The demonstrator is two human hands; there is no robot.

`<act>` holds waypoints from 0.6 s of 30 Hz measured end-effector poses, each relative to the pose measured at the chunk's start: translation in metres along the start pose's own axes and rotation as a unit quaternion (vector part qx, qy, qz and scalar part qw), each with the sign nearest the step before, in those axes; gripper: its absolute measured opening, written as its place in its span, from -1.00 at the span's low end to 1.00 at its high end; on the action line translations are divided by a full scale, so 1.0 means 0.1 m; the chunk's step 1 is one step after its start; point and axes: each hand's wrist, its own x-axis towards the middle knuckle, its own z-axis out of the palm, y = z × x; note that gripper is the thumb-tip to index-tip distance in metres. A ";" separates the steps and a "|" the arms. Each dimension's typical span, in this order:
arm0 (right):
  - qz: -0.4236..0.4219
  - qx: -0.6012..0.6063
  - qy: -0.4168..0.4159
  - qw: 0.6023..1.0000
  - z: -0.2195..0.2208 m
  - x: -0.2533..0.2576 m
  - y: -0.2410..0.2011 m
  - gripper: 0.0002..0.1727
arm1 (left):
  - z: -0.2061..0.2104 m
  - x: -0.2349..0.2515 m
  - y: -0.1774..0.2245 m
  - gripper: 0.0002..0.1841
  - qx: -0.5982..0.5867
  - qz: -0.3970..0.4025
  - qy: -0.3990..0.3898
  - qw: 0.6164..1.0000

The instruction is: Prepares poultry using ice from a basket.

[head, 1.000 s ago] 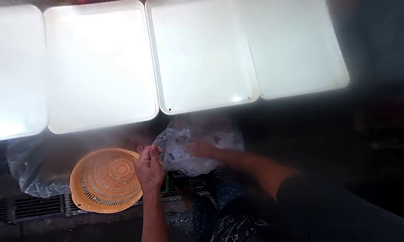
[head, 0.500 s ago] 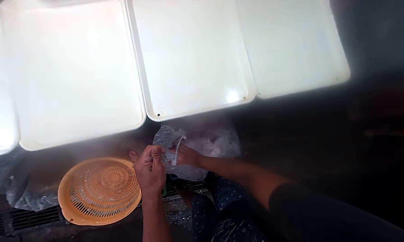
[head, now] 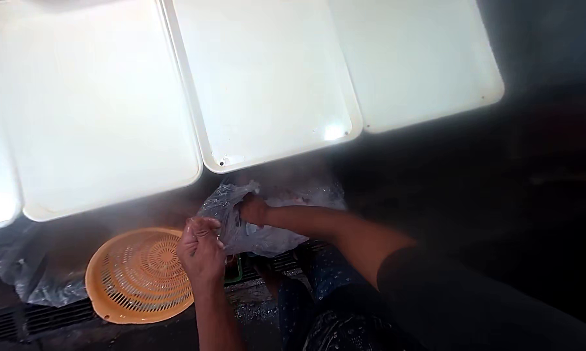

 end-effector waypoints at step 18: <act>0.337 0.335 0.088 0.875 0.28 -1.22 1.19 -0.42 | -0.07 -0.01 -0.07 -0.65 -0.027 0.033 -0.102 0.994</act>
